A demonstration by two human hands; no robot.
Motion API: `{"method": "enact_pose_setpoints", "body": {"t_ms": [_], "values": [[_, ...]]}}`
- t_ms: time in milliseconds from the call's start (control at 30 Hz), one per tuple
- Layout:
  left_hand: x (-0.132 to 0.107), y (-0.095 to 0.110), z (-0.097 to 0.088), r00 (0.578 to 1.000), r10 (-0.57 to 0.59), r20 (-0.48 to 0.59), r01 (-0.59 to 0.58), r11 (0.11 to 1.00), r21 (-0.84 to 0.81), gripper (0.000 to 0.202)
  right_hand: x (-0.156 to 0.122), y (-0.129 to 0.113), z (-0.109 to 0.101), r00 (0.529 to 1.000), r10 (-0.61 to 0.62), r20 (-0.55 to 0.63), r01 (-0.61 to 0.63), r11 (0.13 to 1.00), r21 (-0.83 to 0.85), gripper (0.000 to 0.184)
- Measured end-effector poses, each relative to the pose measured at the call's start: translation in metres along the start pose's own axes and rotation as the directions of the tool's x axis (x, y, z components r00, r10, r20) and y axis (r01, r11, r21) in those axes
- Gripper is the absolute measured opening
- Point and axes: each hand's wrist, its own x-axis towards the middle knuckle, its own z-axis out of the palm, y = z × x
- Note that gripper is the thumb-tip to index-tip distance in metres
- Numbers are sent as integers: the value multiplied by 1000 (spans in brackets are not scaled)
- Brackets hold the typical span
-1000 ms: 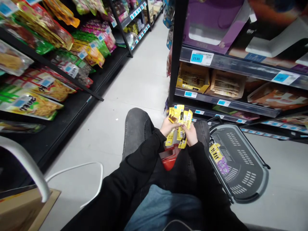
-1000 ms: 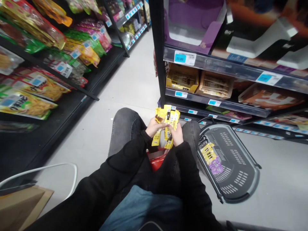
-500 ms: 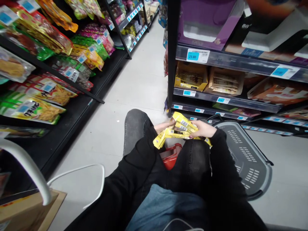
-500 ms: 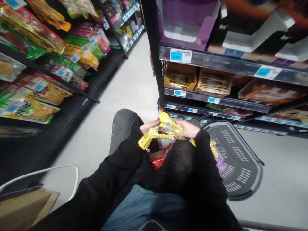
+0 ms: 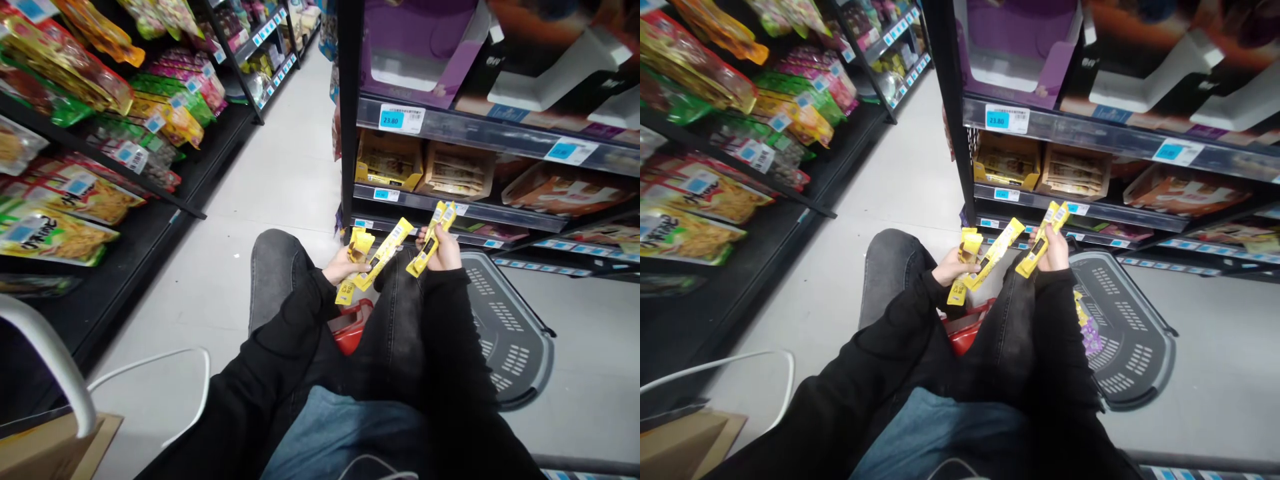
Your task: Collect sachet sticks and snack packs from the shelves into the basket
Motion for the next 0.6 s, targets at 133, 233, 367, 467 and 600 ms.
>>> {"method": "enact_pose_setpoints", "body": {"t_ms": [133,233,367,467,600], "values": [[5,-9,8,990,78,-115,-69,994,80,47,-22,28,6,989,129,72,-134,988,74,20],[6,-16,13,988,83,-129,-74,994,76,52,-38,53,18,992,45,114,-55,995,86,25],[5,-19,15,993,66,-100,-59,995,75,55,-48,76,29,995,1,98,-12,993,115,33],[5,-16,15,993,94,-65,-88,993,84,58,-50,86,31,994,13,107,-22,997,79,41],[2,-15,17,1000,0,-24,3,992,124,58,-42,86,23,990,93,110,-97,995,36,39]]}}
